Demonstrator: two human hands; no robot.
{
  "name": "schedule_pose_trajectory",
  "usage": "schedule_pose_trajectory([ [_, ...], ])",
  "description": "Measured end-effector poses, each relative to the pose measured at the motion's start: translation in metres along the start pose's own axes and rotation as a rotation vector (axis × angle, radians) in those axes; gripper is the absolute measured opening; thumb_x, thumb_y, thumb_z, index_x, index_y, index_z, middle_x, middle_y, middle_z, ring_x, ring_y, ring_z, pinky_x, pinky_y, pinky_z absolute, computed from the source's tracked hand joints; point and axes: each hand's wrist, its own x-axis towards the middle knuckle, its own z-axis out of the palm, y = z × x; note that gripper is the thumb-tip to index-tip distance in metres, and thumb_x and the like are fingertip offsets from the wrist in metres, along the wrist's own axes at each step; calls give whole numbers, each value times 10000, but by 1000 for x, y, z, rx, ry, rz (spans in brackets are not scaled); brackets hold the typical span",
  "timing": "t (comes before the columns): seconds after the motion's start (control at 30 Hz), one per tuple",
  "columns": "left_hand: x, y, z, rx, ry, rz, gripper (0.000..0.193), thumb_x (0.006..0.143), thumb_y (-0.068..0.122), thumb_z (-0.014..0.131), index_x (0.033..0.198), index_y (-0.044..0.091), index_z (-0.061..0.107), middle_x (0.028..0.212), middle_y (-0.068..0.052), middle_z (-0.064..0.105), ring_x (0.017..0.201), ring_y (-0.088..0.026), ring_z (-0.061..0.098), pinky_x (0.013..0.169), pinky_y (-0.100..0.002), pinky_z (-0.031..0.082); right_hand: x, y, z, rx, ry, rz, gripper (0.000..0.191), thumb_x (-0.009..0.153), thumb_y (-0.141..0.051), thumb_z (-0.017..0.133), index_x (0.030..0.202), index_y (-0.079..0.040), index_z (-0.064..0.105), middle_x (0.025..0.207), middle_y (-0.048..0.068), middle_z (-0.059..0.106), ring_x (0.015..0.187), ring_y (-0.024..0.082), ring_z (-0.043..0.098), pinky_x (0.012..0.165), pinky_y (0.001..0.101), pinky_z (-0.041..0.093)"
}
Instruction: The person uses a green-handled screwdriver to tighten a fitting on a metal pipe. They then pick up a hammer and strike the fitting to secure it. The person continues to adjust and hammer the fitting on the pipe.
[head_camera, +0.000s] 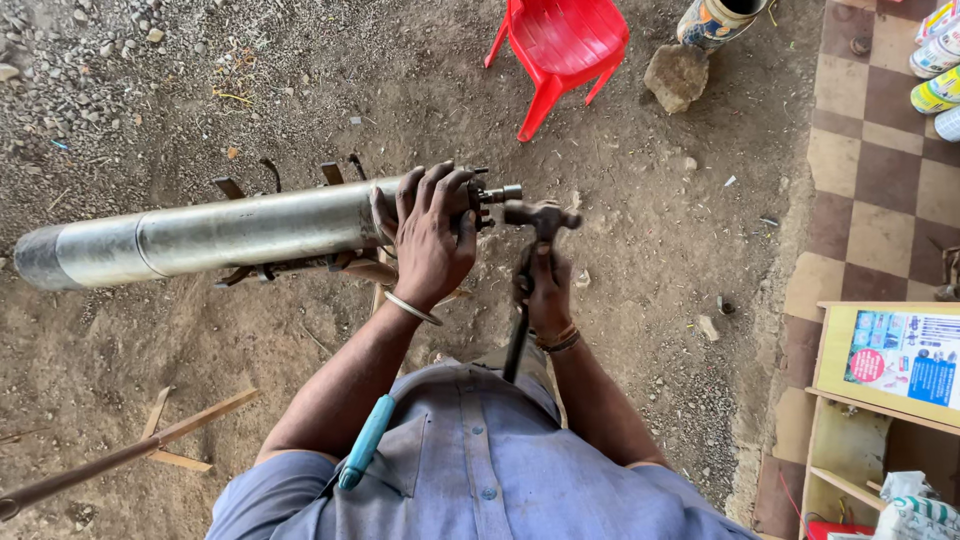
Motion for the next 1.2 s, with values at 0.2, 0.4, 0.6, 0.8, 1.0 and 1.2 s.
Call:
schedule_pose_trajectory([
  [0.2, 1, -2, 4, 17, 4, 13, 569, 817, 119, 716, 1365, 130, 562, 1459, -93, 540, 1433, -394, 365, 1205, -622, 115, 4, 4, -4, 85, -74, -39, 365, 1137, -359, 448, 936, -79, 567, 613, -22, 527, 416, 44, 428, 332, 231, 334],
  [0.4, 1, 1, 4, 5, -5, 22, 570, 834, 125, 715, 1380, 123, 553, 1468, -101, 537, 1438, -398, 364, 1233, -579, 163, 5, 5, -7, 100, -109, -11, 353, 1122, -356, 433, 951, -81, 574, 589, -18, 517, 396, 53, 439, 325, 235, 346],
  [0.6, 1, 1, 4, -36, 2, 50, 578, 863, 122, 706, 1412, 107, 526, 1491, -126, 513, 1455, -413, 356, 1246, -531, 233, 4, 2, -7, 154, -96, 66, 389, 1119, -422, 453, 949, -89, 558, 609, -17, 518, 422, 60, 430, 354, 234, 328],
  [0.8, 1, 0, 6, 45, 8, 60, 565, 846, 112, 727, 1378, 108, 537, 1456, -111, 542, 1431, -391, 376, 1224, -552, 221, 4, 9, -6, 156, -61, 93, 378, 1094, -431, 491, 944, -88, 541, 626, -7, 536, 435, 53, 427, 355, 236, 328],
  [1.0, 0, -3, 6, -4, -3, 49, 565, 858, 111, 715, 1391, 112, 525, 1472, -112, 530, 1444, -397, 375, 1232, -531, 262, 4, 17, -16, 80, -21, 26, 342, 1103, -366, 484, 946, -71, 556, 691, -12, 548, 461, 54, 449, 371, 235, 356],
  [1.2, -2, -7, 4, -19, 24, 35, 626, 837, 109, 734, 1410, 103, 483, 1458, -98, 565, 1441, -414, 377, 1210, -605, 142, -9, -1, -41, 5, 100, -76, 269, 1100, -304, 541, 965, -71, 531, 694, -9, 503, 519, 54, 443, 430, 227, 349],
])
